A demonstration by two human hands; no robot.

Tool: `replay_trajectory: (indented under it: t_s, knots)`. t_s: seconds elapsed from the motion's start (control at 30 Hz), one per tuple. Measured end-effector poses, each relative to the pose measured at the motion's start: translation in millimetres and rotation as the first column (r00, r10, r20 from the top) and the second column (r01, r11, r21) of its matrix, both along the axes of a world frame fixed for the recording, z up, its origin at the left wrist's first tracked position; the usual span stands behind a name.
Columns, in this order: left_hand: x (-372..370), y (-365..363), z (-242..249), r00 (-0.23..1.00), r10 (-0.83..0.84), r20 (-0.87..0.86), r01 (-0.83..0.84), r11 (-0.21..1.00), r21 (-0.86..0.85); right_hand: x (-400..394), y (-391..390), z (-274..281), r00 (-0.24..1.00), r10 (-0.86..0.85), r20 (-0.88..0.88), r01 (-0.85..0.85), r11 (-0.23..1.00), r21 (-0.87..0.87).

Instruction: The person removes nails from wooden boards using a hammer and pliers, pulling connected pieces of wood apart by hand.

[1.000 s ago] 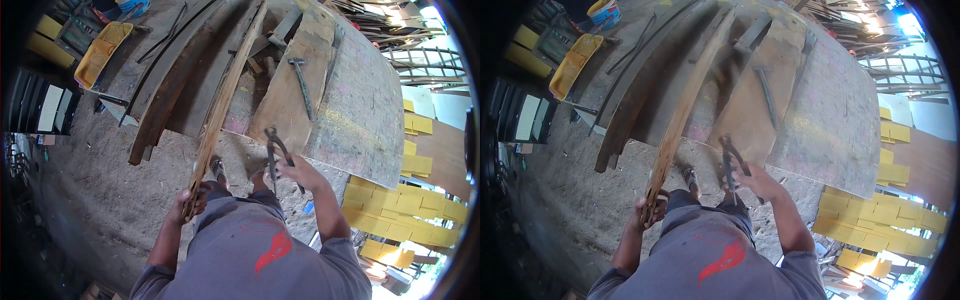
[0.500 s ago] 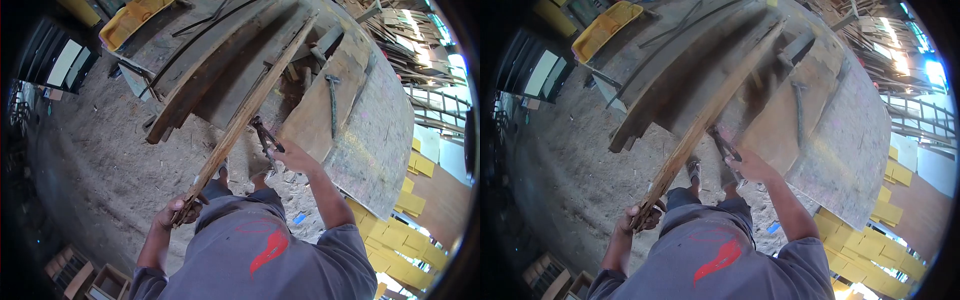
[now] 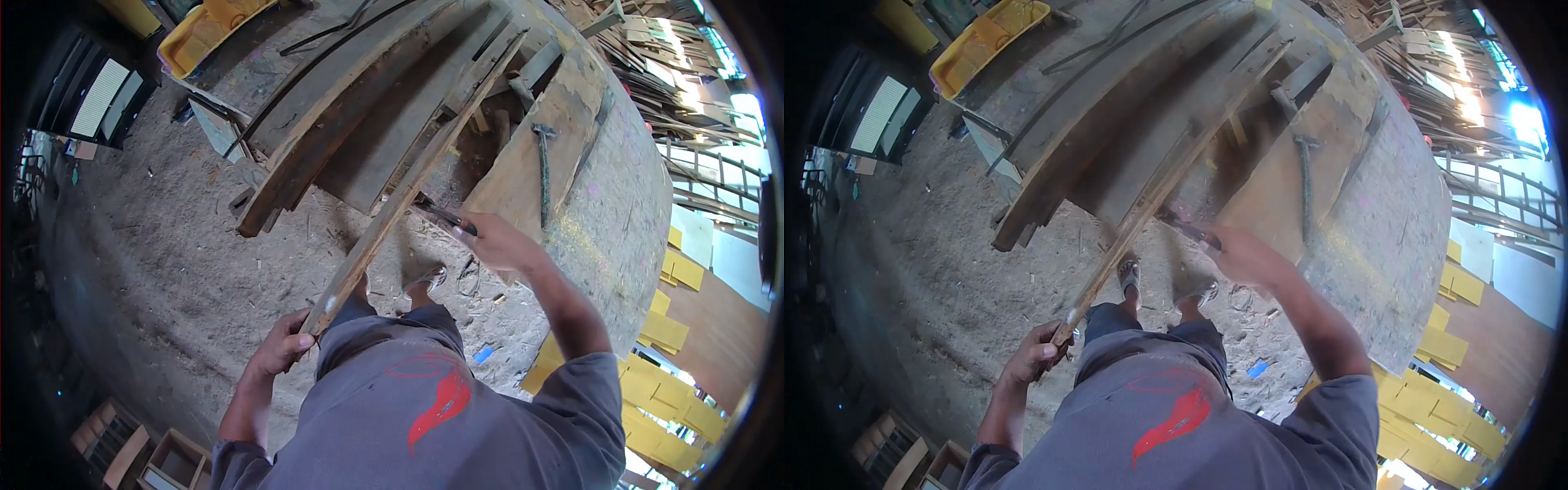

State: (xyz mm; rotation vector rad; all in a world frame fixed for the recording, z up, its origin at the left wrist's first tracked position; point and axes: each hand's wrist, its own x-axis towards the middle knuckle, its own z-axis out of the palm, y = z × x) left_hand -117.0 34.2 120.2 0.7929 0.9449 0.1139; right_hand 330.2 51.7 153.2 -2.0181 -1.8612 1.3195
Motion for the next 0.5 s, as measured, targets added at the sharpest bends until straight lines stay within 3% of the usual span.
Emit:
replay_trajectory:
  t_s: [0.03, 0.07, 0.13, 0.23, 0.33, 0.43, 0.5]
  knots:
    - [2.3, 1.0, 6.3, 0.999, -0.022, -0.038, 0.022, 1.000, 0.013, 2.8, 3.9, 4.8, 0.998, 0.051, 0.044, -0.052, 0.998, 0.036]
    - [4.5, 1.8, 9.5, 0.996, -0.042, -0.077, 0.044, 0.999, 0.025, 4.7, 9.9, 12.7, 0.990, 0.072, 0.120, -0.069, 0.997, -0.035]
    - [5.6, -2.2, 5.5, 1.000, 0.005, 0.025, -0.004, 0.999, -0.041, -2.5, 21.7, 40.0, 0.957, 0.127, 0.260, -0.080, 0.980, -0.185]
    - [4.1, -2.9, -1.1, 0.990, 0.048, 0.133, -0.030, 0.990, -0.138, 8.8, 13.8, 32.7, 0.994, 0.081, 0.070, -0.078, 0.996, -0.047]
    - [4.0, -2.5, -8.9, 0.984, 0.065, 0.169, -0.031, 0.980, -0.195, 21.1, 1.3, 6.4, 0.982, -0.095, -0.164, 0.034, 0.939, -0.342]
    - [4.5, -1.8, -9.4, 0.983, 0.069, 0.171, -0.035, 0.981, -0.191, 19.0, -7.1, -11.4, 0.903, -0.264, -0.340, 0.106, 0.902, -0.419]
    - [4.2, -1.1, -8.7, 0.983, 0.060, 0.172, -0.028, 0.982, -0.184, 18.9, -5.2, -20.7, 0.907, -0.265, -0.327, 0.112, 0.901, -0.420]
